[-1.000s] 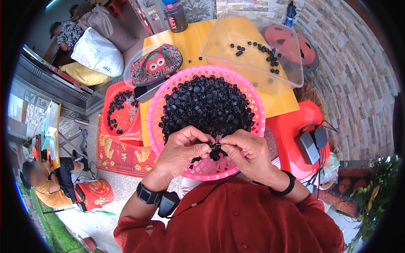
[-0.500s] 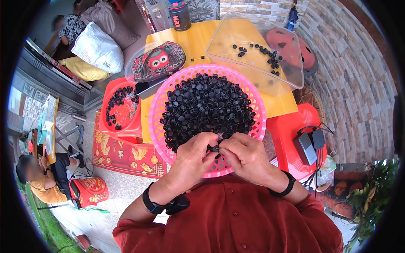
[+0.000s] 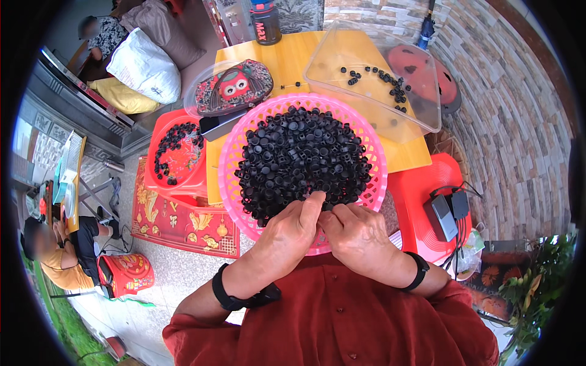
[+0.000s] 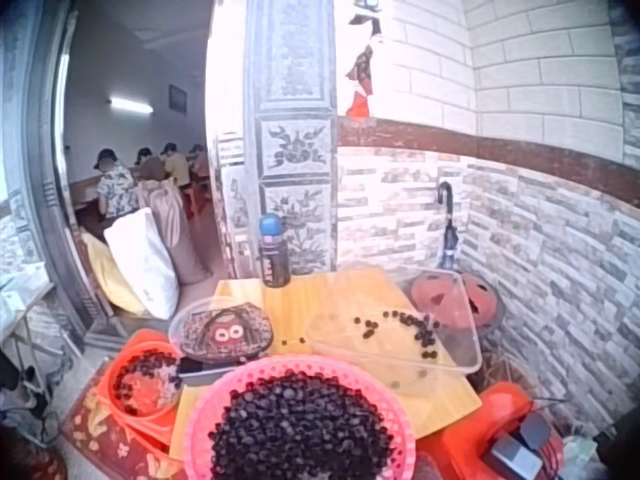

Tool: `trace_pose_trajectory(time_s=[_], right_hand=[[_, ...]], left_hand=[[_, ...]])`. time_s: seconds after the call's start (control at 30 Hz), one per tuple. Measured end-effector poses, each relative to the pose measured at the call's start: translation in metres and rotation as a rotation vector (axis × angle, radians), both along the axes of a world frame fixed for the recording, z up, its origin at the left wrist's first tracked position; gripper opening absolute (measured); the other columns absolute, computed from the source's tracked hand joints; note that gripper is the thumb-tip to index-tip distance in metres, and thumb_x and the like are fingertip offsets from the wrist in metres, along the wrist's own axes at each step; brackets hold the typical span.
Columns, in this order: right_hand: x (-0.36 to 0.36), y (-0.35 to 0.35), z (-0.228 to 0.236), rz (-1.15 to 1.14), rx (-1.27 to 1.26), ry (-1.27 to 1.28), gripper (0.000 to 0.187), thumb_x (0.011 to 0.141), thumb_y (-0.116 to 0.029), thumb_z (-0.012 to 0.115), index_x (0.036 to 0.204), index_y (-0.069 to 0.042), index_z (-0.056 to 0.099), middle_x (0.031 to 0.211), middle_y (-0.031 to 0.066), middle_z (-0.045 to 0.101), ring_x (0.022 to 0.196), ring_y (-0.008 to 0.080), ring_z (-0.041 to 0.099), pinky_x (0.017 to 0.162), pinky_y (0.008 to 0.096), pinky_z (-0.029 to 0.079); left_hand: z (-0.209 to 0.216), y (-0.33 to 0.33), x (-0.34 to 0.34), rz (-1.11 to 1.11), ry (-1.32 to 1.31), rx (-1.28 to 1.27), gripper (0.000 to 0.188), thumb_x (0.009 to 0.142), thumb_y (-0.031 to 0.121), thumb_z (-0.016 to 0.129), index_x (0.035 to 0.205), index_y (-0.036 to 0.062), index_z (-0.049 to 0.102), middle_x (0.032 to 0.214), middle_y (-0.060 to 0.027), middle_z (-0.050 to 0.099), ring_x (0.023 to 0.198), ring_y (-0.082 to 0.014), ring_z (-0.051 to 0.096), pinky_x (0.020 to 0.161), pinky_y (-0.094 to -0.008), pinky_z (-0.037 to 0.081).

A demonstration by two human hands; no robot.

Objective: The person is manually assembling small black plastic components by hand in a pink bowl.

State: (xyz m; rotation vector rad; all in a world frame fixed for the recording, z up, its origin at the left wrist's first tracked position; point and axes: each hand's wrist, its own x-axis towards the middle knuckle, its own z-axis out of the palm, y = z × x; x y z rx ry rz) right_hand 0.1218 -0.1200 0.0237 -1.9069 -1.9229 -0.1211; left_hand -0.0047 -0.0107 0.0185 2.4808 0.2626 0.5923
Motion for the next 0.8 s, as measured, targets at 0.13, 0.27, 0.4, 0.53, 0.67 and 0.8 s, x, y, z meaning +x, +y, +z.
trace_pose_trajectory(time_s=[0.13, 0.27, 0.4, 0.53, 0.67, 0.8], right_hand=[[0.007, -0.004, -0.002, -0.087, 0.039, 0.229, 0.017, 0.076, -0.009, 0.068, 0.088, 0.001, 0.062, 0.070, 0.0079, 0.058, 0.056, 0.0208, 0.059, 0.050, 0.0318, 0.049], [0.015, -0.014, -0.014, -0.048, 0.102, 0.738, 0.022, 0.080, -0.003, 0.069, 0.100, 0.000, 0.060, 0.088, 0.0122, 0.065, 0.070, 0.0188, 0.065, 0.058, 0.0274, 0.052], [0.002, -0.008, -0.030, -0.015, 0.184, 1.375, 0.021, 0.089, -0.007, 0.061, 0.108, 0.000, 0.057, 0.090, 0.0038, 0.064, 0.080, 0.0094, 0.061, 0.067, 0.0236, 0.050], [0.008, -0.006, -0.027, 0.062, -0.039, 2.035, 0.016, 0.093, -0.018, 0.056, 0.101, -0.005, 0.059, 0.087, 0.0049, 0.064, 0.075, 0.0108, 0.062, 0.064, 0.0235, 0.049], [0.013, -0.008, -0.031, 0.136, -0.124, 2.368, 0.017, 0.093, -0.024, 0.056, 0.094, -0.008, 0.060, 0.082, 0.0043, 0.064, 0.072, 0.0124, 0.061, 0.061, 0.0237, 0.048], [0.013, -0.008, -0.035, 0.093, -0.132, 2.412, 0.016, 0.093, -0.022, 0.056, 0.096, -0.007, 0.060, 0.080, 0.0040, 0.064, 0.071, 0.0118, 0.061, 0.060, 0.0232, 0.048]], left_hand=[[0.003, 0.003, 0.000, 0.087, -0.005, -0.375, 0.058, 0.069, -0.007, 0.067, 0.121, 0.0011, 0.043, 0.085, -0.0120, 0.060, 0.066, -0.0217, 0.058, 0.058, -0.0321, 0.049], [0.002, 0.008, 0.007, 0.182, -0.115, -0.699, 0.059, 0.071, -0.006, 0.069, 0.123, 0.0044, 0.045, 0.087, -0.0007, 0.065, 0.055, -0.0037, 0.038, 0.053, -0.0192, 0.038], [-0.003, 0.008, 0.016, 0.078, -0.219, -0.950, 0.062, 0.072, -0.008, 0.069, 0.126, 0.0023, 0.041, 0.094, 0.0015, 0.063, 0.061, -0.0019, 0.035, 0.054, -0.0155, 0.034], [0.001, 0.006, 0.017, 0.093, -0.214, -0.831, 0.062, 0.073, -0.002, 0.069, 0.128, 0.0038, 0.042, 0.091, 0.0007, 0.065, 0.059, -0.0022, 0.039, 0.055, -0.0166, 0.038], [0.008, 0.002, 0.013, 0.083, -0.149, -0.688, 0.067, 0.072, -0.001, 0.070, 0.132, 0.0072, 0.041, 0.091, -0.0003, 0.067, 0.061, -0.0032, 0.043, 0.053, -0.0182, 0.039], [0.006, 0.003, 0.013, 0.070, -0.109, -0.615, 0.068, 0.072, -0.001, 0.070, 0.133, 0.0081, 0.040, 0.097, -0.0014, 0.065, 0.064, -0.0043, 0.043, 0.054, -0.0189, 0.040]])
